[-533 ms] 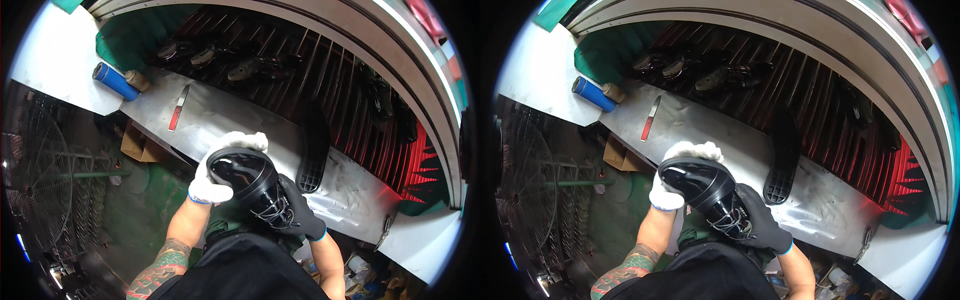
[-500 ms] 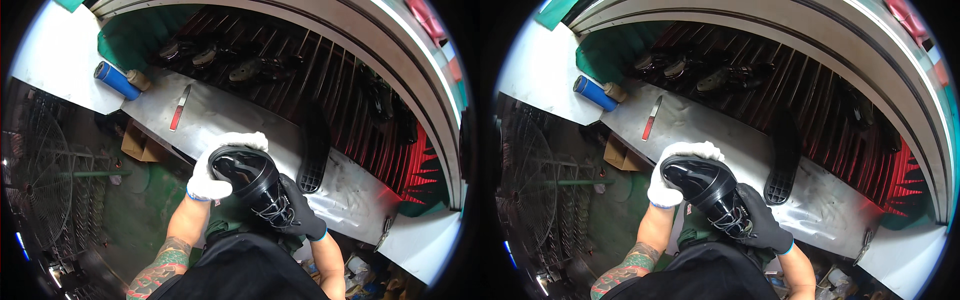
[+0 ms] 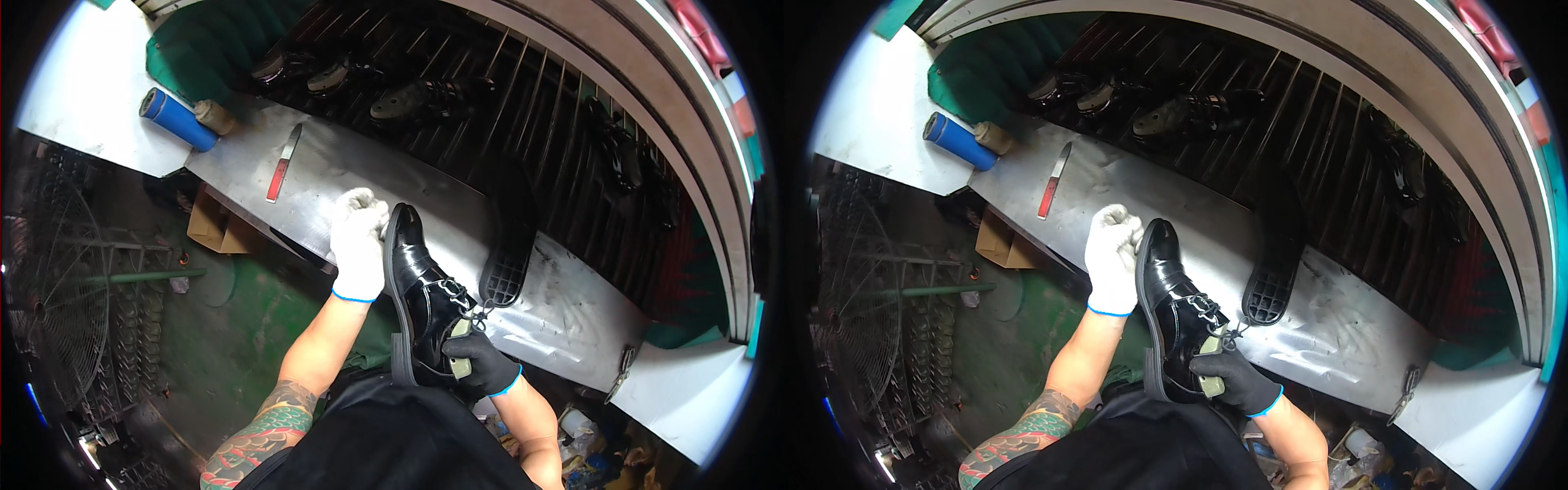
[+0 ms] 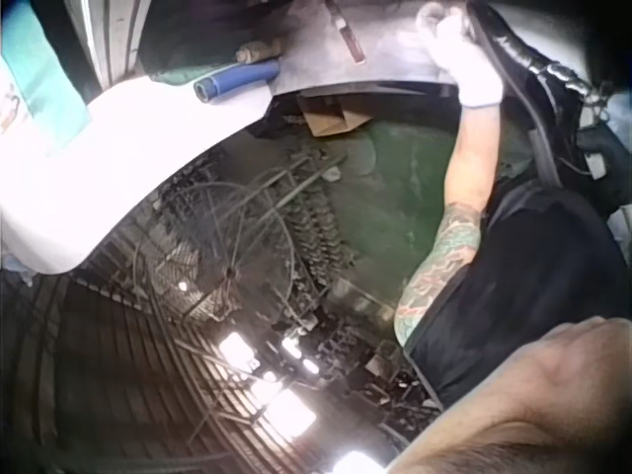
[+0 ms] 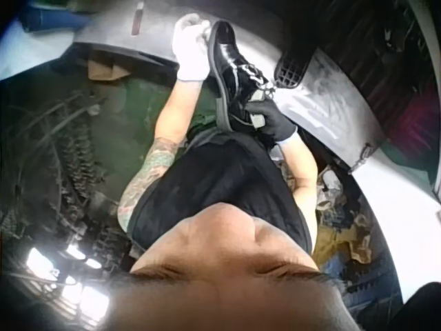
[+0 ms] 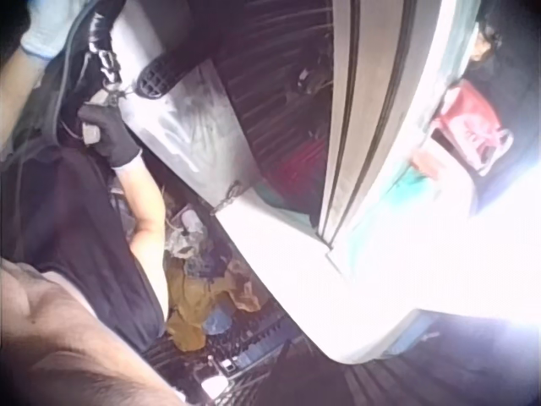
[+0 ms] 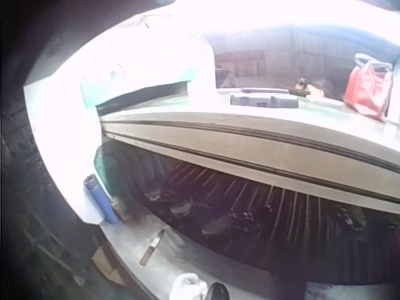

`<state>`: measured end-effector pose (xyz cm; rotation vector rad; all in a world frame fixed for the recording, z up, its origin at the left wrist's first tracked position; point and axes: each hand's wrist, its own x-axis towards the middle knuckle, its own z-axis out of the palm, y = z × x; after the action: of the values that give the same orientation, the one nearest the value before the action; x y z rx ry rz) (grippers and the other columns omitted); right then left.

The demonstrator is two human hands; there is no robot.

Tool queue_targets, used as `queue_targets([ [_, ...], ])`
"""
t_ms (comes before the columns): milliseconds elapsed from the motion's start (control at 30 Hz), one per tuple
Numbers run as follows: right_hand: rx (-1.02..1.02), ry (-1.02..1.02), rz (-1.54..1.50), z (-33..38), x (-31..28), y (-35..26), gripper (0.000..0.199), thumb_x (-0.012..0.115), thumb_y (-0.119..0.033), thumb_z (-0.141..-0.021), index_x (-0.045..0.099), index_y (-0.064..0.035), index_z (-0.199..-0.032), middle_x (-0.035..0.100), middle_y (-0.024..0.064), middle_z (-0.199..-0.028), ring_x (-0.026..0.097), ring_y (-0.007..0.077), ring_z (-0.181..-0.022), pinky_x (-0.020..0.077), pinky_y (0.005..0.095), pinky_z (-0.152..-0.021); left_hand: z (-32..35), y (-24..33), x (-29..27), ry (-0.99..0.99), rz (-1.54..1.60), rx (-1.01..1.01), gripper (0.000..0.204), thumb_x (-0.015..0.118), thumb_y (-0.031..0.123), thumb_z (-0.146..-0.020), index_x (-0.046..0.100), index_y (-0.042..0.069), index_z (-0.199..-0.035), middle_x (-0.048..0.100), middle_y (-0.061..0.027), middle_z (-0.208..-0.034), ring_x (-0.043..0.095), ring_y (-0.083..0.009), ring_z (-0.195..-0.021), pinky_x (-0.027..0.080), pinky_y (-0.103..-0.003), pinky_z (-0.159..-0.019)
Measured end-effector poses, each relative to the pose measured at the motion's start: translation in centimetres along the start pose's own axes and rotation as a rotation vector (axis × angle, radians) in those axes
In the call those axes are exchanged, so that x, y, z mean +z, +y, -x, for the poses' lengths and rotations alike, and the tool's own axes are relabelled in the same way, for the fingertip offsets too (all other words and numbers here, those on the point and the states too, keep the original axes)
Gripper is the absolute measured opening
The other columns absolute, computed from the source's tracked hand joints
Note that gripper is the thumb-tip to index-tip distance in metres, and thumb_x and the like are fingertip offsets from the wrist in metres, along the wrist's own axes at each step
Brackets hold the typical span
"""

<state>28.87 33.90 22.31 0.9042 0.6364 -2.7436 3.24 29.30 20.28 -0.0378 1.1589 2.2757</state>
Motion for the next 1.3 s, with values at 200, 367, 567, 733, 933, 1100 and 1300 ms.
queue_targets([
  [200, 0.044, -0.050, -0.096, 0.4, 0.0, -1.1, 0.056, 0.065, -0.007, -0.089, 0.056, -0.0017, -0.145, 0.072, 0.0095, -0.125, 0.071, 0.0180, -0.112, 0.0565, 0.0340, -0.100, 3.8, 1.9, -2.6, -0.125, -0.326, -0.293, 0.012, 0.067, 0.009, -0.093, 0.057, 0.010, -0.086, 0.057, 0.0000, -0.069, 0.050, -0.0093, -0.056, 0.041, -0.025, -0.052],
  [367, -0.021, -0.089, 0.048, -0.6, 2.0, -1.8, 0.071, 0.075, -0.008, -0.084, 0.050, -0.0030, -0.150, 0.068, 0.0093, -0.131, 0.067, 0.0192, -0.118, 0.0536, 0.0360, -0.105, 2.6, 3.4, -5.4, -0.300, -0.523, -0.376, 0.011, 0.070, 0.012, -0.095, 0.066, 0.005, -0.087, 0.064, -0.0005, -0.069, 0.056, -0.0086, -0.052, 0.046, -0.024, -0.048],
  [567, 0.003, -0.105, 0.202, -0.3, 1.2, -4.8, 0.073, 0.076, -0.008, -0.085, 0.047, -0.0052, -0.152, 0.066, 0.0055, -0.129, 0.063, 0.0160, -0.119, 0.0518, 0.0353, -0.105, 0.7, 3.9, -5.3, -0.348, -0.397, -0.438, 0.031, 0.064, 0.020, -0.102, 0.059, 0.002, -0.077, 0.060, -0.0062, -0.067, 0.057, -0.0163, -0.054, 0.046, -0.030, -0.049],
  [733, -0.172, 0.188, 0.425, 0.6, -4.1, -11.3, 0.077, 0.083, -0.005, -0.076, 0.051, -0.0043, -0.147, 0.069, 0.0089, -0.126, 0.068, 0.0199, -0.117, 0.0520, 0.0368, -0.108, 1.1, 1.1, -5.9, -0.364, -0.870, 0.230, 0.023, 0.057, 0.006, -0.101, 0.063, 0.001, -0.079, 0.068, -0.0074, -0.076, 0.058, -0.0136, -0.062, 0.048, -0.030, -0.059],
  [933, -1.395, 0.724, 2.133, -1.5, -7.1, -29.0, 0.043, 0.058, -0.011, -0.104, 0.058, -0.0032, -0.147, 0.069, 0.0165, -0.127, 0.068, 0.0296, -0.116, 0.0546, 0.0426, -0.101, 0.7, 0.6, -4.6, -0.526, -1.140, 0.745, 0.009, 0.069, 0.001, -0.081, 0.071, 0.009, -0.078, 0.063, -0.0057, -0.067, 0.059, -0.0250, -0.057, 0.048, -0.037, -0.054],
  [1100, -1.017, 1.092, 2.163, -6.9, -11.8, -36.6, 0.043, 0.057, -0.013, -0.105, 0.058, -0.0036, -0.147, 0.068, 0.0175, -0.130, 0.065, 0.0310, -0.120, 0.0524, 0.0433, -0.104, 0.6, 1.6, -5.0, -0.519, -1.204, 0.741, 0.011, 0.066, -0.003, -0.082, 0.069, 0.007, -0.078, 0.066, -0.0082, -0.070, 0.063, -0.0256, -0.060, 0.051, -0.038, -0.058],
  [1300, -0.862, 1.193, 2.079, -6.3, -12.5, -35.6, 0.044, 0.056, -0.016, -0.106, 0.057, -0.0040, -0.148, 0.066, 0.0187, -0.134, 0.062, 0.0326, -0.124, 0.0498, 0.0441, -0.107, -0.9, 2.4, -3.8, -0.531, -1.106, 0.399, 0.002, 0.072, 0.002, -0.083, 0.072, 0.004, -0.084, 0.068, -0.0101, -0.076, 0.065, -0.0230, -0.066, 0.054, -0.036, -0.063],
])
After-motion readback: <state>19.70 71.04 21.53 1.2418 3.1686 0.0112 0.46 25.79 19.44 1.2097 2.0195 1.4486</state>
